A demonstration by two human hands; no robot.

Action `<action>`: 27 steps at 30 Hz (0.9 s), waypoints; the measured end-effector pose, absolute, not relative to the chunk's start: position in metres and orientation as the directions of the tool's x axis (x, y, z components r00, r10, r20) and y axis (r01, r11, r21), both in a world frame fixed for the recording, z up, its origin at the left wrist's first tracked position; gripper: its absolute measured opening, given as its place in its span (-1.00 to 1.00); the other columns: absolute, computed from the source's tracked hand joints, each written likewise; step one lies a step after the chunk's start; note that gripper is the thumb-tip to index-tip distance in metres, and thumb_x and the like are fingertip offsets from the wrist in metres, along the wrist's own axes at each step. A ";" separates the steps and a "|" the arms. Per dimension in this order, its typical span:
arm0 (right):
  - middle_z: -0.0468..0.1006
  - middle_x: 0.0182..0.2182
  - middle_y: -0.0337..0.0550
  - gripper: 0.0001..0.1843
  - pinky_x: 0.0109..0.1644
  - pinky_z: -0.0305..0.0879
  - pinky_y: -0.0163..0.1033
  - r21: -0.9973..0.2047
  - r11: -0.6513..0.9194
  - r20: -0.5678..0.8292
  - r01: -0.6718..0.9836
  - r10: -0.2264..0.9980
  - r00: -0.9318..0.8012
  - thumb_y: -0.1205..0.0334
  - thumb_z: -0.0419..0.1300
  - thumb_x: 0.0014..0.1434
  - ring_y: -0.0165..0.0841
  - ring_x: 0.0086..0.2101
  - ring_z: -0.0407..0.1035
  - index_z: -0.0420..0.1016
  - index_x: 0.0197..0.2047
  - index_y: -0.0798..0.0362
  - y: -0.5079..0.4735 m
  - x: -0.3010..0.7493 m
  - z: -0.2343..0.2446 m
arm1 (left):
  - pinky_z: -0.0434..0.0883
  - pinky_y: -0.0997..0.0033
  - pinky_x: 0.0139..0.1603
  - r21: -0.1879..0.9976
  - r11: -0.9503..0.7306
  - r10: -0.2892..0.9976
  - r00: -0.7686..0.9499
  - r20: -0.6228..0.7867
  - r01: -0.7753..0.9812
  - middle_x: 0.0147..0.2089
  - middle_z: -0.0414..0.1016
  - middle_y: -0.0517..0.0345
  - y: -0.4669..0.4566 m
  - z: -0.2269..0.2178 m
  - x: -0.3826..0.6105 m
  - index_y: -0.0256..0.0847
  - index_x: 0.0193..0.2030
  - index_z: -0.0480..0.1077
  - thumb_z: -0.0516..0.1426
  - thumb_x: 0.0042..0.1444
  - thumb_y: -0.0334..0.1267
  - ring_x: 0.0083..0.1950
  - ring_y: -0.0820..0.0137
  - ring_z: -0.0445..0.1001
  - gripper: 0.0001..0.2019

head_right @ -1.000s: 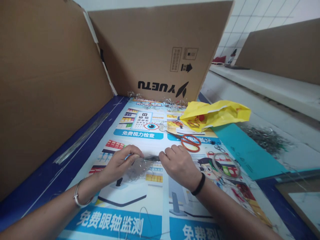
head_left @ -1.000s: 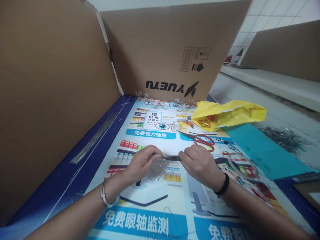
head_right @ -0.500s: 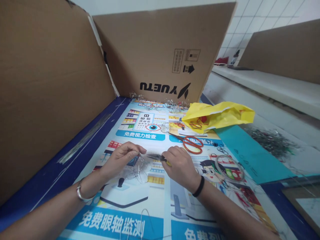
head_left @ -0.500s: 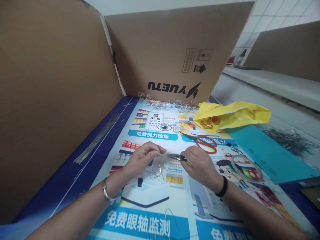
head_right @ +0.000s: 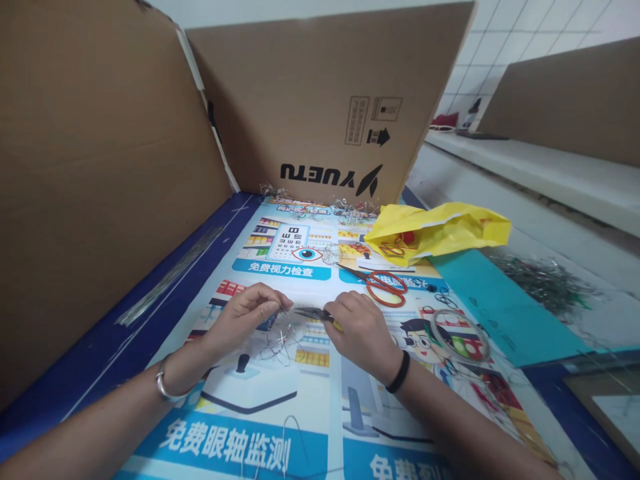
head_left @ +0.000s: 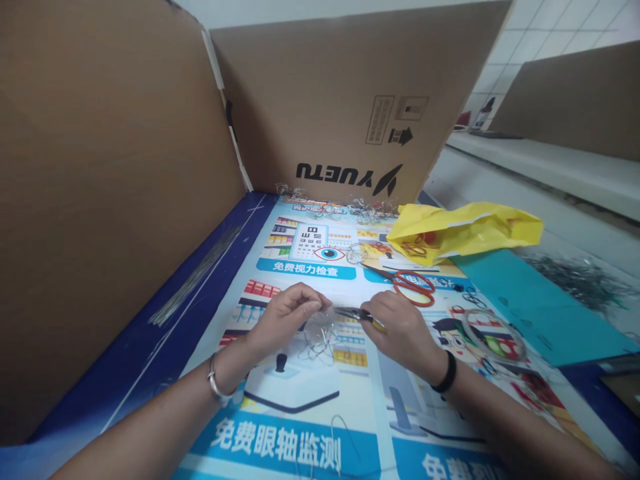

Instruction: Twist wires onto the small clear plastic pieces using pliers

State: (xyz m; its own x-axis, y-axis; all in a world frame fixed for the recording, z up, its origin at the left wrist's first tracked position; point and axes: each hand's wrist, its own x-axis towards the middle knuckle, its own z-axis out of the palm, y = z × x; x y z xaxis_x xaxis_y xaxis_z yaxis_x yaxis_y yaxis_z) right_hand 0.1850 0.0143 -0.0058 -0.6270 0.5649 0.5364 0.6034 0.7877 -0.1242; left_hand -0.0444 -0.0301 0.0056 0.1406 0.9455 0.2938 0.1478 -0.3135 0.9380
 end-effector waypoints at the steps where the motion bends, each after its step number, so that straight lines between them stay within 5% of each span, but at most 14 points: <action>1: 0.45 -0.45 -0.12 -0.88 -0.20 0.16 -0.24 -0.124 0.784 0.529 0.608 0.571 -0.628 0.34 0.09 0.14 -0.33 -0.33 0.29 0.44 -0.39 0.10 0.014 0.185 -0.006 | 0.42 0.37 -0.17 0.923 -0.332 0.941 0.141 0.308 0.196 -0.25 0.53 0.05 -0.031 0.007 -0.044 -0.23 -0.29 0.38 0.05 0.17 -0.33 -0.21 0.42 0.48 -0.90; 6: 0.47 -0.42 -0.12 -0.89 -0.19 0.17 -0.25 -0.135 0.760 0.480 0.636 0.612 -0.629 0.29 0.11 0.14 -0.33 -0.31 0.32 0.46 -0.35 0.09 0.012 0.183 -0.006 | 0.40 0.43 -0.26 0.804 -0.418 0.906 0.128 0.404 0.423 -0.33 0.52 0.07 -0.034 0.009 -0.041 -0.26 -0.33 0.42 0.06 0.14 -0.37 -0.31 0.44 0.46 -0.88; 16: 0.47 -0.45 -0.14 -0.86 -0.23 0.15 -0.27 -0.111 0.715 0.332 0.690 0.681 -0.652 0.27 0.11 0.14 -0.33 -0.34 0.32 0.48 -0.38 0.07 0.001 0.176 0.001 | 0.38 0.44 -0.32 0.577 -0.564 0.781 0.156 0.605 0.591 -0.39 0.50 0.13 -0.036 0.002 -0.035 -0.23 -0.29 0.40 0.07 0.12 -0.40 -0.35 0.45 0.44 -0.91; 27: 0.45 -0.48 -0.17 -0.88 -0.30 0.06 -0.25 -0.007 0.706 0.335 0.708 0.669 -0.663 0.28 0.13 0.12 -0.34 -0.39 0.30 0.44 -0.43 0.05 -0.006 0.172 0.006 | 0.35 0.45 -0.38 0.541 -0.514 0.789 0.119 0.603 0.666 -0.39 0.48 0.14 -0.040 -0.003 -0.030 -0.21 -0.30 0.39 0.06 0.10 -0.44 -0.37 0.44 0.40 -0.89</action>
